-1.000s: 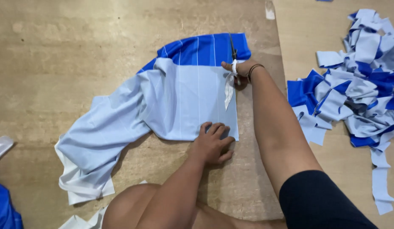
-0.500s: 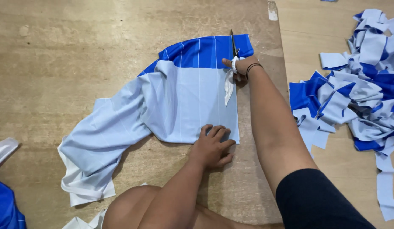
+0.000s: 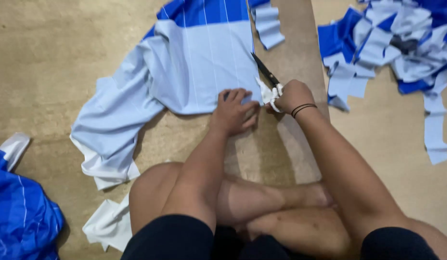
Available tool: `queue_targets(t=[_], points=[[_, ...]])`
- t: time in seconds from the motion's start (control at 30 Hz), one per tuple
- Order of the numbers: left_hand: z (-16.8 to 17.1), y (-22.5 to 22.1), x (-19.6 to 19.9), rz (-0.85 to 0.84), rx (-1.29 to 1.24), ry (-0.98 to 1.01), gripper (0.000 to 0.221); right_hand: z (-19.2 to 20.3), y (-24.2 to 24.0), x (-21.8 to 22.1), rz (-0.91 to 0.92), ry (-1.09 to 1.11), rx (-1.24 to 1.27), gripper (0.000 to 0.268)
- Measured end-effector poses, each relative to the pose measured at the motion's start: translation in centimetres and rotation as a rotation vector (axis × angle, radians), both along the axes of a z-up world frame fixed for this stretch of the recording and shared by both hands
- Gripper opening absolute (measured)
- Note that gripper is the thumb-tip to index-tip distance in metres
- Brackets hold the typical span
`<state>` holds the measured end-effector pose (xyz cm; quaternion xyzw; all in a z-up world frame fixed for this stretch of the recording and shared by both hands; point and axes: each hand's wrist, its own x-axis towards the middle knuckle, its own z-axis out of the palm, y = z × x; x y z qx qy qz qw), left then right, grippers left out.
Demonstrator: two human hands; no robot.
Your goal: Cutting a large blue and white striped fabric into smaller pieces using scissors.
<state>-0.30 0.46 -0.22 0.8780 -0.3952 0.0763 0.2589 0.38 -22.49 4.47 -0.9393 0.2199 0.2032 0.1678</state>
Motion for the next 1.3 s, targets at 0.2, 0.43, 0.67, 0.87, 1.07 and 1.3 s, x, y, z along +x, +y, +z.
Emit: queue_targets(t=[0.2, 0.43, 0.67, 0.87, 1.07, 1.3], points=[[1.0, -1.0, 0.9, 0.003, -0.029, -0.008, 0.038, 0.4, -1.8, -5.6, 0.256, 0.016, -0.194, 0.021], [0.8, -0.2, 0.6, 0.006, -0.006, -0.062, 0.037, 0.3, -1.8, -5.8, 0.195, -0.003, -0.153, 0.019], [1.1, -0.4, 0.5, 0.016, 0.049, -0.05, 0.04, 4.5, -2.2, 2.4, 0.228, -0.146, -0.096, 0.026], [1.4, -0.6, 0.5, 0.03, 0.042, -0.057, 0.041, -0.8, -3.3, 12.4, 0.428, -0.621, -0.117, 0.065], [1.7, -0.5, 0.4, 0.025, 0.035, -0.076, 0.037, 3.0, -2.2, 13.0, 0.465, -0.249, -0.162, 0.065], [1.5, -0.7, 0.4, 0.028, 0.062, -0.054, 0.037, -1.0, -20.0, 16.3, -0.069, -0.752, 0.619, 0.016]])
